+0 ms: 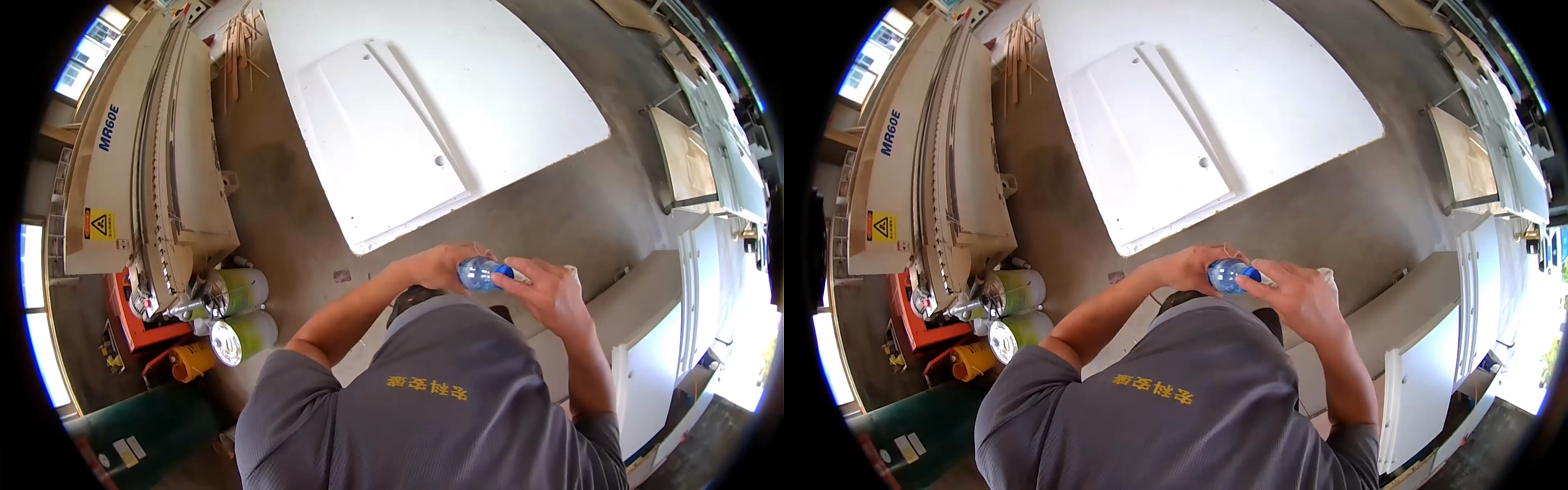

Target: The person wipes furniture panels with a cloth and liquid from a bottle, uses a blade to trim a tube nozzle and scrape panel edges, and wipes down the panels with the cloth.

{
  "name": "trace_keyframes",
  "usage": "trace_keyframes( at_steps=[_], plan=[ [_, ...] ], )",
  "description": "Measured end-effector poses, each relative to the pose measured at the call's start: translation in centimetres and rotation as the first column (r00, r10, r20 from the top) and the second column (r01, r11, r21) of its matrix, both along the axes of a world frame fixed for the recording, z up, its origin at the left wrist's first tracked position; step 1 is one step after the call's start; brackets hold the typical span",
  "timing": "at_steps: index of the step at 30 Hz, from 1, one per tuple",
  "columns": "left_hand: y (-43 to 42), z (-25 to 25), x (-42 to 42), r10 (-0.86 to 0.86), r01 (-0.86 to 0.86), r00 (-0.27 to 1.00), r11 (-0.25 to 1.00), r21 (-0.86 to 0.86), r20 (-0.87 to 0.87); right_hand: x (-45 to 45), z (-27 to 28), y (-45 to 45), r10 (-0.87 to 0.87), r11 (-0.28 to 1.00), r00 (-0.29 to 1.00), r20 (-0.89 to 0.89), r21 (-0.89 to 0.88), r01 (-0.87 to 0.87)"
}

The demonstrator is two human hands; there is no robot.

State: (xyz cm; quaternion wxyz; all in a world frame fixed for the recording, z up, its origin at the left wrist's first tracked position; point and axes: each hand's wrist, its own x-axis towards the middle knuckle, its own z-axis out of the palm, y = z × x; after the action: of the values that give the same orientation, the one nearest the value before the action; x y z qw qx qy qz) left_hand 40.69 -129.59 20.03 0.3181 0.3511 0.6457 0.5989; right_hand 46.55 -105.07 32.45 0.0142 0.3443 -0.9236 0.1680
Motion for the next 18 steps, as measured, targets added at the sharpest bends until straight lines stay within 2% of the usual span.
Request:
trace_keyframes(
  at_steps=[1, 3, 5, 6, 7, 8, 9, 11, 12, 13, 15, 16, 18],
  plan=[
    [-1.1, 0.3, -1.1, -0.013, 0.016, 0.997, 0.999, -0.029, 0.075, -1.8, -0.1, -0.6, 0.095, 0.995, 0.995, -0.018, 0.008, -0.095],
    [-2.4, 0.0, -2.3, 0.033, -0.029, 0.996, 0.998, -0.047, 0.081, -5.2, -0.6, -1.9, 0.094, 0.995, 0.995, 0.026, -0.044, -0.093],
    [-2.8, -0.5, -3.6, 0.3, -0.304, 0.953, 0.939, -0.162, -0.05, -8.9, -1.4, -2.8, 0.093, 0.991, 0.993, 0.069, -0.1, -0.086],
    [-2.8, 0.0, -4.4, 0.326, -0.358, 0.93, 0.909, -0.214, -0.17, -10.7, -1.8, -2.9, 0.09, 0.994, 0.984, 0.151, -0.079, -0.079],
    [-2.8, -0.3, -5.4, 0.337, -0.367, 0.927, 0.904, -0.217, -0.164, -12.8, -2.4, -2.9, 0.089, 0.995, 0.97, 0.226, -0.058, -0.078],
    [-2.7, -0.6, -6.1, 0.397, -0.433, 0.9, 0.867, -0.248, -0.181, -14.8, -3.4, -3.1, 0.143, 0.983, 0.963, 0.228, -0.146, -0.111],
    [-2.7, -0.7, -6.9, 0.458, -0.501, 0.864, 0.82, -0.278, -0.208, -16.9, -4.1, -3.2, 0.165, 0.979, 0.961, 0.222, -0.153, -0.133],
    [-2.7, -0.6, -9.1, 0.5, -0.543, 0.839, 0.79, -0.284, -0.212, -21.5, -5.1, -3.1, 0.48, 0.866, 0.869, 0.117, -0.218, -0.449],
    [-2.7, -0.6, -10.3, 0.515, -0.518, 0.85, 0.783, -0.344, -0.109, -23.6, -6.1, -2.8, 0.563, 0.822, 0.823, 0.072, -0.155, -0.548],
    [-2.6, -0.6, -11.2, 0.528, -0.483, 0.85, 0.779, -0.4, 0.003, -25.5, -6.6, -2.3, 0.586, 0.805, 0.808, 0.063, -0.165, -0.57],
    [-2.3, -1.7, -12.0, 0.607, -0.564, 0.795, 0.722, -0.401, -0.025, -29.3, -6.8, -1.8, 0.581, 0.803, 0.813, 0.046, -0.197, -0.563],
    [-2.2, -2.0, -12.4, 0.672, -0.643, 0.735, 0.65, -0.406, -0.087, -31.5, -7.9, -1.3, 0.602, 0.786, 0.798, 0.033, -0.203, -0.584],
    [-2.1, -2.7, -12.8, 0.767, -0.753, 0.618, 0.514, -0.411, -0.172, -36.6, -13.4, 1.0, 0.273, 0.956, 0.923, 0.271, -0.185, -0.229]
  ],
)
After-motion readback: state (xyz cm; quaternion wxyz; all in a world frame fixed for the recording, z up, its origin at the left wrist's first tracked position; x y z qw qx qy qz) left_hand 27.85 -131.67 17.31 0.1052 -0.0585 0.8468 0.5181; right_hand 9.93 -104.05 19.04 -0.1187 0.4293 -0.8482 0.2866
